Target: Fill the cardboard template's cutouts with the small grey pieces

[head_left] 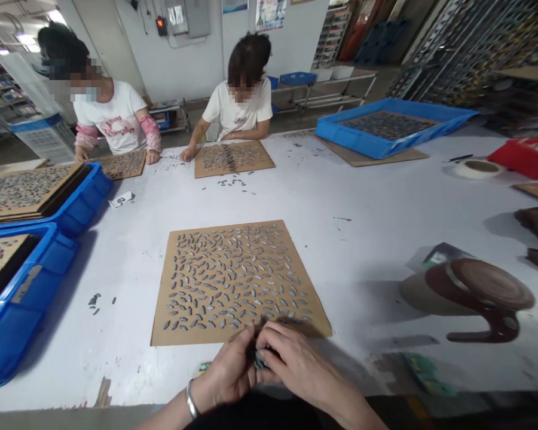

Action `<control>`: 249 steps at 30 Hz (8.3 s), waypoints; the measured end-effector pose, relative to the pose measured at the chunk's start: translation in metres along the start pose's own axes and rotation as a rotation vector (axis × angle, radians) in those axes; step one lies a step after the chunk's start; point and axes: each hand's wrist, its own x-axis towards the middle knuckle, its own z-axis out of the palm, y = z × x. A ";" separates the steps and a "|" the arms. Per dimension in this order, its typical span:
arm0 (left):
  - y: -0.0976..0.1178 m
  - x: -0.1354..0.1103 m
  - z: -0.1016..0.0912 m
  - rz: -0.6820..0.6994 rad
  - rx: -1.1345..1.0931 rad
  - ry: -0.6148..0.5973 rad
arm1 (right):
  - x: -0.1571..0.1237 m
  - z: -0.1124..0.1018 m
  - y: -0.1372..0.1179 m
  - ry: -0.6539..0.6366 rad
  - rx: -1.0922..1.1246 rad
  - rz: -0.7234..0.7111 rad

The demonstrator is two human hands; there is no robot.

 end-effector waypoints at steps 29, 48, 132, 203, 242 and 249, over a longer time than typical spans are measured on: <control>0.012 -0.001 -0.004 0.089 0.034 -0.011 | 0.073 -0.005 0.085 0.503 -0.108 0.171; 0.016 0.001 -0.007 0.101 0.020 -0.075 | 0.033 -0.017 0.055 0.524 -0.096 0.129; 0.013 0.007 -0.010 0.070 0.018 -0.093 | 0.088 -0.051 0.055 0.050 -0.507 0.406; 0.013 -0.002 0.001 -0.014 0.180 0.058 | 0.062 -0.034 0.069 0.161 -0.486 0.514; 0.012 0.001 0.002 0.095 0.082 0.017 | 0.048 -0.043 0.091 0.332 -0.301 0.316; 0.017 0.001 0.001 0.118 0.159 0.048 | 0.058 -0.042 0.091 0.242 -0.352 0.379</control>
